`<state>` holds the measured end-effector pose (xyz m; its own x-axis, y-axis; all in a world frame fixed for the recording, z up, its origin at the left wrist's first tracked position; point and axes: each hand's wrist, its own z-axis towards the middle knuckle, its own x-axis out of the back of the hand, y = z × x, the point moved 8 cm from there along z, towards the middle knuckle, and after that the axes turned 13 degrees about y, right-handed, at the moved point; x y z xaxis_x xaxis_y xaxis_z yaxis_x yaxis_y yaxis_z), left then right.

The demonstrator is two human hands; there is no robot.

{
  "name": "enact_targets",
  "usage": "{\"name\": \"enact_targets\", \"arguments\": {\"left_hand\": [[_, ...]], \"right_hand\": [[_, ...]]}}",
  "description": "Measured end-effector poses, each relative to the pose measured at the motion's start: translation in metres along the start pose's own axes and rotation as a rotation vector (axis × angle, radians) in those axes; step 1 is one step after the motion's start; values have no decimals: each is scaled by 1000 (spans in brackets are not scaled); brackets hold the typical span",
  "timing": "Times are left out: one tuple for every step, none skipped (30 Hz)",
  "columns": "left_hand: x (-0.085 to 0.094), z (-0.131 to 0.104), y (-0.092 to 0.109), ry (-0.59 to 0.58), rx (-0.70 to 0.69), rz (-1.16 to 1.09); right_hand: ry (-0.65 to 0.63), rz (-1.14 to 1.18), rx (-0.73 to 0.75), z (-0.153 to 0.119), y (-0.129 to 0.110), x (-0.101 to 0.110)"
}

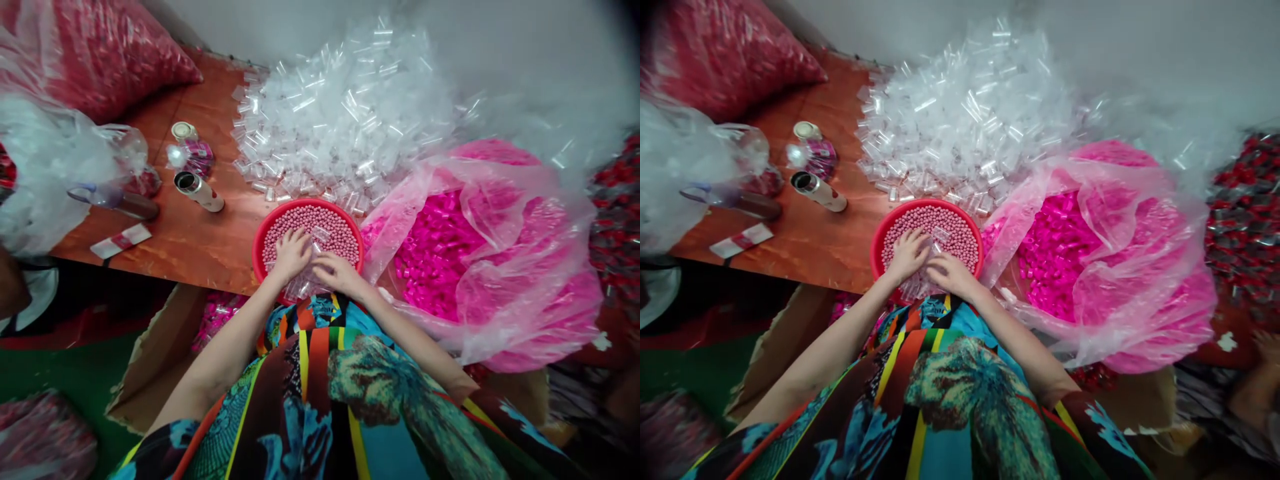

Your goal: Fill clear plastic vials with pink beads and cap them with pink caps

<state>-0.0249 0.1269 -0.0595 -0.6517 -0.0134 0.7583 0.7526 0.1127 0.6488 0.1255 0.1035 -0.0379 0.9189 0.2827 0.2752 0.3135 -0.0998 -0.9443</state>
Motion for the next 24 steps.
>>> {"name": "enact_targets", "arguments": {"left_hand": [[-8, -1, 2, -46, -21, 31], [-15, -4, 4, -84, -42, 53], [-20, -8, 5, -112, -66, 65], [-24, -12, 7, -131, -90, 71], [-26, -16, 8, -142, -112, 71], [-26, -20, 9, -148, -129, 68], [-26, -23, 10, -153, -139, 62], [-24, -26, 12, -156, -146, 54], [-21, -27, 13, -153, -149, 47], [-17, -27, 15, -141, -152, 40], [-12, -27, 16, -118, -151, 34], [-6, -25, 18, -84, -147, 29], [-1, -23, 20, -46, -142, 27], [4, -21, 22, -14, -138, 25], [6, -18, 24, 7, -138, 25], [7, -16, 27, 12, -143, 24], [7, -13, 29, 7, -150, 21], [5, -10, 31, -6, -152, 19], [3, -8, 32, -19, -146, 15], [1, -5, 32, -30, -133, 10], [-1, -3, 32, -37, -115, 1], [-2, -1, 31, -45, -92, -13], [-4, 0, 30, -53, -70, -32], [-5, 1, 29, -60, -56, -54]], "right_hand": [[82, -10, 3, 8, 0, 10], [173, -23, 4, 15, 0, 20], [258, -35, 6, 23, 1, 29], [321, -44, 9, 31, 3, 36], [358, -54, 9, 38, 5, 39], [368, -64, 4, 45, 8, 40], [362, -77, -7, 51, 13, 37], [350, -88, -21, 56, 17, 34], [338, -92, -38, 59, 22, 29], [333, -83, -54, 62, 26, 26], [333, -59, -71, 64, 30, 23], [335, -27, -92, 64, 33, 21], [334, 8, -116, 64, 36, 19], [324, 38, -142, 64, 39, 17], [309, 68, -173, 63, 41, 15], [294, 95, -204, 62, 43, 13], [281, 119, -232, 61, 43, 12], [277, 141, -255, 61, 42, 11], [281, 161, -271, 60, 41, 11], [295, 177, -281, 60, 39, 11], [311, 187, -285, 59, 37, 12], [324, 193, -287, 59, 34, 13], [332, 200, -291, 58, 32, 14], [334, 208, -297, 58, 31, 15]]}}
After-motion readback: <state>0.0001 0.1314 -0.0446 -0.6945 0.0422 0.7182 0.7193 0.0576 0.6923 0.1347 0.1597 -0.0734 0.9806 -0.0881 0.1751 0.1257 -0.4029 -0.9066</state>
